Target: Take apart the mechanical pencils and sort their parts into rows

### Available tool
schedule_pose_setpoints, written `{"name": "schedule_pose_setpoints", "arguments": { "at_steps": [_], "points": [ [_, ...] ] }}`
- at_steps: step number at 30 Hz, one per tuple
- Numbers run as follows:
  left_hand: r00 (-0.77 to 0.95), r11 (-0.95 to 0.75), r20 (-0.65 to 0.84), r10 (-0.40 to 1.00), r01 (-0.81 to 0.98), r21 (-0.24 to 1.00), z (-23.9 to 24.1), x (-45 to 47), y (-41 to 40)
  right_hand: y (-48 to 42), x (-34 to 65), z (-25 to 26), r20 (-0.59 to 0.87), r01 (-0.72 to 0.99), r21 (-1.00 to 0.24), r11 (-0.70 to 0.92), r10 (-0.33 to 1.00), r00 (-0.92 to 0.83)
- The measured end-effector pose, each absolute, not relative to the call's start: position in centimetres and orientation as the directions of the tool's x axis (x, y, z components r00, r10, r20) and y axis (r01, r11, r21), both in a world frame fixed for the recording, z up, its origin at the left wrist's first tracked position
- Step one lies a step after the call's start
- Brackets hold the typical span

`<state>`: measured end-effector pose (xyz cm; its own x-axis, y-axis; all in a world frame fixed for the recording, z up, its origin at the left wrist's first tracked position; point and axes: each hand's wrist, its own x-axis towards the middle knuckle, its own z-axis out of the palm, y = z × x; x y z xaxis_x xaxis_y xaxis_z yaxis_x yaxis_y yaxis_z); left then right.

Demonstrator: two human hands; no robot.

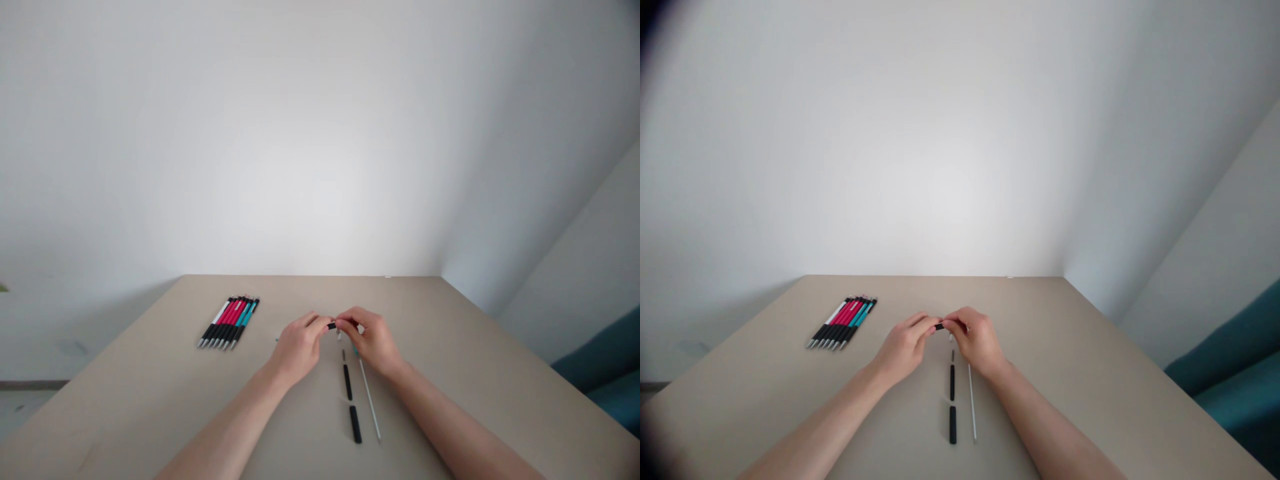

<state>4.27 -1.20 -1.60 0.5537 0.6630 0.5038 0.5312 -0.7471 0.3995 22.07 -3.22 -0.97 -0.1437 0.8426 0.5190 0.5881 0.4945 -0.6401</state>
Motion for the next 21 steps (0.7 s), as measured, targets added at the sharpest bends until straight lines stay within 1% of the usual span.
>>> {"name": "schedule_pose_setpoints", "arguments": {
  "at_steps": [4, 9, 15, 18, 21],
  "points": [
    [0.521, -0.713, 0.489, 0.700, 0.555, 0.428, -1.5, 4.2, -1.3, -2.8, 22.4, -1.2, 0.560, 0.568, -0.637, 0.522, 0.819, -0.125],
    [0.488, -0.677, 0.472, 0.734, 0.577, 0.457, -1.8, 4.0, -1.1, -2.0, 23.3, -1.6, 0.543, 0.662, -0.628, 0.409, 0.840, -0.005],
    [0.476, -0.678, 0.487, 0.733, 0.575, 0.458, -1.9, 4.0, -1.0, -1.4, 23.9, -1.9, 0.519, 0.719, -0.549, 0.426, 0.848, -0.106],
    [0.482, -0.678, 0.480, 0.733, 0.578, 0.455, -2.0, 4.1, -0.9, -1.3, 23.9, -2.3, 0.479, 0.747, -0.515, 0.421, 0.864, -0.157],
    [0.490, -0.673, 0.464, 0.738, 0.586, 0.451, -2.0, 4.1, -0.9, -1.2, 23.9, -2.7, 0.425, 0.768, -0.513, 0.384, 0.891, -0.161]
  ]
}}
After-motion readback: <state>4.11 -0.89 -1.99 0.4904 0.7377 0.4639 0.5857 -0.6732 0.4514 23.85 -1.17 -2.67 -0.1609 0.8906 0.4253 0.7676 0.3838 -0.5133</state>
